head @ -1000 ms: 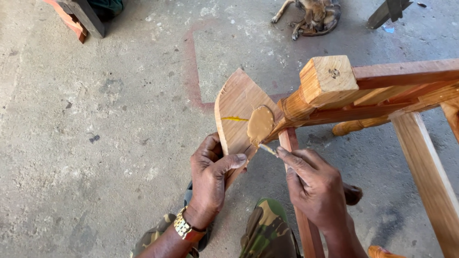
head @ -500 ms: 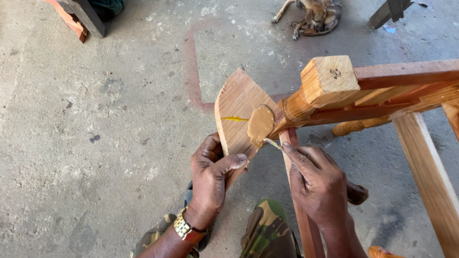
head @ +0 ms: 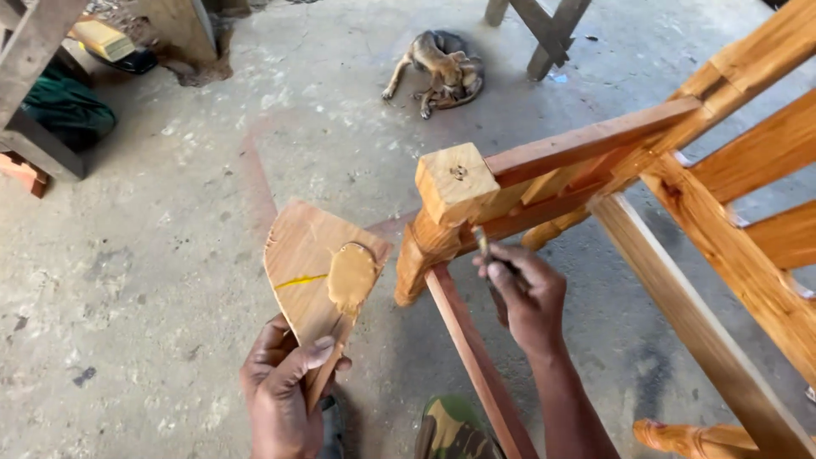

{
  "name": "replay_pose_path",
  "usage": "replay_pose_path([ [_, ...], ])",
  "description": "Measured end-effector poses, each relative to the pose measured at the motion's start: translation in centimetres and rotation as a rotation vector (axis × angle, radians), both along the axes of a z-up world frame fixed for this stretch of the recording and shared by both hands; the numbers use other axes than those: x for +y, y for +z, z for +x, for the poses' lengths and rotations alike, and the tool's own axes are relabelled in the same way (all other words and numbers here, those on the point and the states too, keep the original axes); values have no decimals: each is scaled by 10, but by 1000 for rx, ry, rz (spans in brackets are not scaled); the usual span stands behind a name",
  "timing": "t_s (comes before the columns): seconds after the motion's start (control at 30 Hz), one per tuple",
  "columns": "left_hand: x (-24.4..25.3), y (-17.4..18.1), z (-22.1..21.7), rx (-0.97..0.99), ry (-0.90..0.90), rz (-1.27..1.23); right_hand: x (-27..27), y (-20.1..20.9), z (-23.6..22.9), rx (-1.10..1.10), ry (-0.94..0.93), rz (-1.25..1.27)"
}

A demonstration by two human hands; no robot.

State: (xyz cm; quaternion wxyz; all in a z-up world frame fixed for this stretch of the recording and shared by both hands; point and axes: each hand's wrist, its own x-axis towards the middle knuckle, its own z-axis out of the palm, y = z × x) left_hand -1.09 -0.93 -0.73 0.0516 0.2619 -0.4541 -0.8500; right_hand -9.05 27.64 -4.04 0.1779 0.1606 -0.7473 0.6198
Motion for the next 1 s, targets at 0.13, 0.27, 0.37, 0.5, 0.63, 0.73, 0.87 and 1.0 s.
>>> replay_pose_path([
  [0.13,3,1,-1,-7,-4,1,5,-23,-20,67,-31,-310],
  [0.27,5,4,-2,-36,-3,-11,4,-36,-26,56,-88,-377],
  [0.37,2,-1,-2,-35,-6,-20,0,-39,-26,27,-98,-377],
  [0.5,0,-5,-2,-30,-3,-35,-5,-40,-28,26,-121,-373],
  [0.63,3,5,-5,-38,-5,-28,-7,-40,-30,26,-127,-385],
  [0.73,5,10,-7,-79,-7,-22,-6,-42,-30,24,-130,-380],
  [0.87,4,3,-6,-55,-11,-25,-5,-43,-31,26,-137,-361],
  [1.0,3,3,-6,-56,-7,-29,-7,-41,-32,21,-160,-341],
])
